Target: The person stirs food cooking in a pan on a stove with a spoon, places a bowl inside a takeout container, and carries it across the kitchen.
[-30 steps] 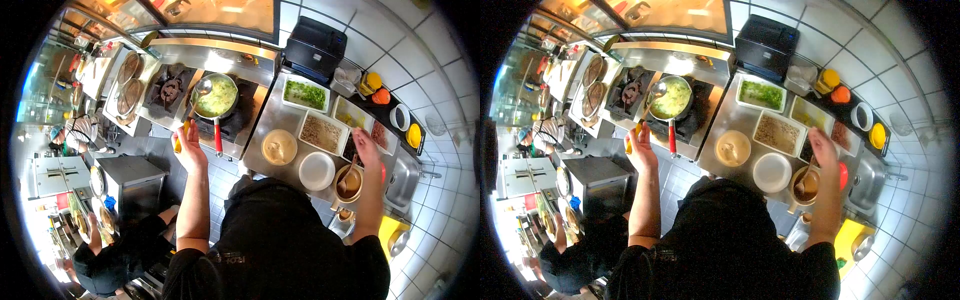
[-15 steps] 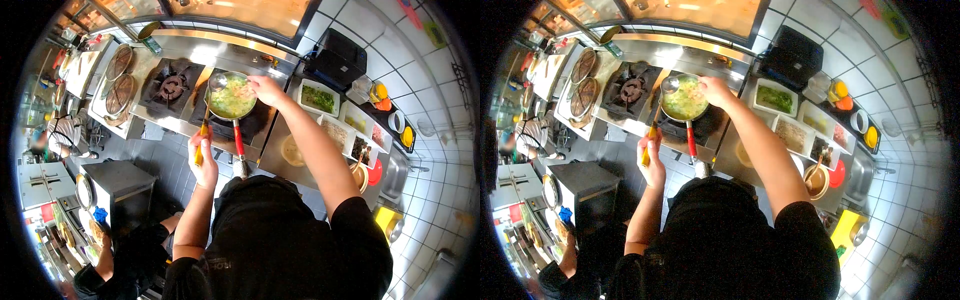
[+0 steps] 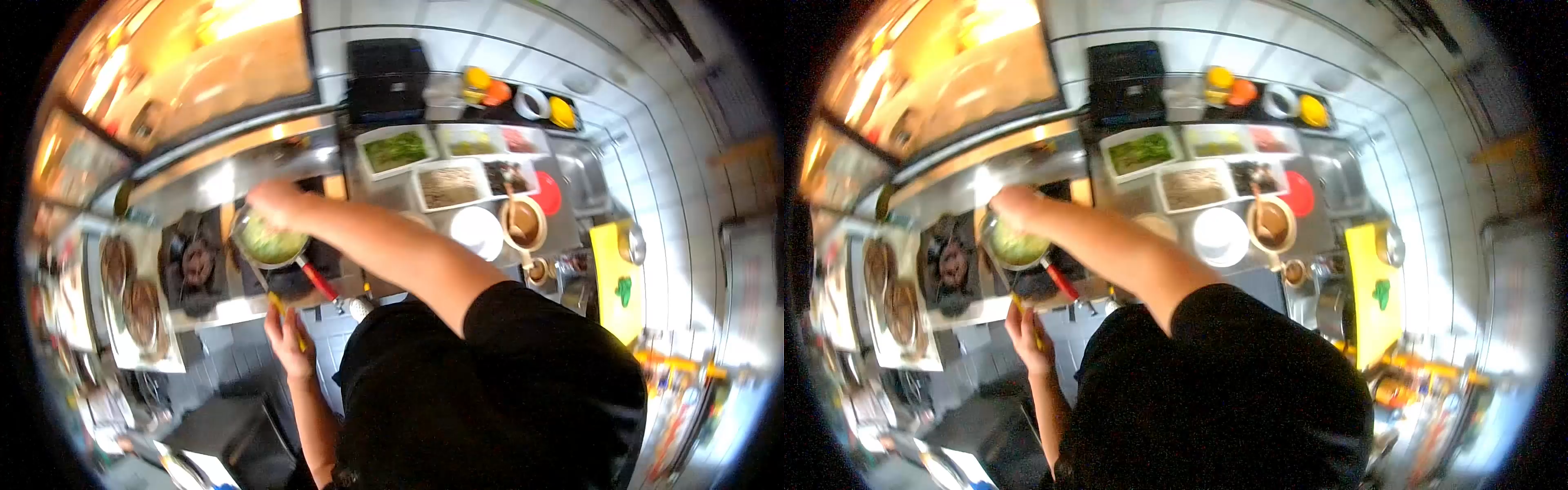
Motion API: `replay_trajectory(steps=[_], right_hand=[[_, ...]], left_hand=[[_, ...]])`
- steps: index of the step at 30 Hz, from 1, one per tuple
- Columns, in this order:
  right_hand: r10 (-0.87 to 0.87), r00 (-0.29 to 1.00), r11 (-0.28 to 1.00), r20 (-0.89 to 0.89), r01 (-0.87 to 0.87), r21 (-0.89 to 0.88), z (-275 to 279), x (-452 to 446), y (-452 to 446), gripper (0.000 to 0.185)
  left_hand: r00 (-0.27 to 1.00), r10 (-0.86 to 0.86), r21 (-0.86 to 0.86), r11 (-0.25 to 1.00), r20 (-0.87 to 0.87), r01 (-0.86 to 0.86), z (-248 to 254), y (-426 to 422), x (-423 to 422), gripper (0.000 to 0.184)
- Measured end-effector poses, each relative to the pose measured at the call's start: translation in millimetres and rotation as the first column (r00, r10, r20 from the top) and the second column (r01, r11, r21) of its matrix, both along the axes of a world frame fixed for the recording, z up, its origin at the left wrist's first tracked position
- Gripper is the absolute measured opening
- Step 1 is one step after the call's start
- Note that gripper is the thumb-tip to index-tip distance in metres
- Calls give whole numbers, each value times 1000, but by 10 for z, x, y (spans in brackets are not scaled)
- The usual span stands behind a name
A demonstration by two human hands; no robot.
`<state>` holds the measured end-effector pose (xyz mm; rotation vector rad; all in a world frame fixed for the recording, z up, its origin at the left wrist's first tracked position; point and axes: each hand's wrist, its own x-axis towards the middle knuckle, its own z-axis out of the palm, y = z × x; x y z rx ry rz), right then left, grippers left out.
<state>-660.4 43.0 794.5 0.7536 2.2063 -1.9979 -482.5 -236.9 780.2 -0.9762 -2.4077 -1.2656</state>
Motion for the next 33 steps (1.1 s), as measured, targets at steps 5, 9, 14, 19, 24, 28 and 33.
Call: replay_trajectory(steps=[5, 9, 14, 19, 24, 28, 33], right_hand=[[534, 812, 277, 237, -432, 858, 707, 864, -81, 69], [577, 729, 390, -368, 151, 908, 274, 1335, 417, 32], [85, 876, 630, -475, 322, 707, 529, 2860, 1530, 13], [-335, 922, 157, -192, 256, 954, -20, 4240, 2821, 26], [83, 991, 336, -103, 69, 939, -424, 4679, 3229, 14], [232, 971, 219, 55, -108, 970, -502, 4669, 3219, 13], [261, 945, 272, 197, -268, 924, -627, 4592, 3284, 13]], left_hand=[[994, -89, -193, 978, -61, 76, 122, 14, 2, 25], [993, -58, -165, 985, -107, 40, 206, 156, 32, 23], [993, 37, 192, 980, 110, -57, 425, 533, 186, 24], [940, -204, 437, 897, 272, 69, 711, 1369, 683, 27], [905, -383, 4, 921, 184, 389, 727, 2317, 1133, 20], [756, -633, -260, 711, 165, 653, 647, 2900, 1280, 36], [711, -687, -510, 564, 147, 650, 457, 3057, 1361, 46]])
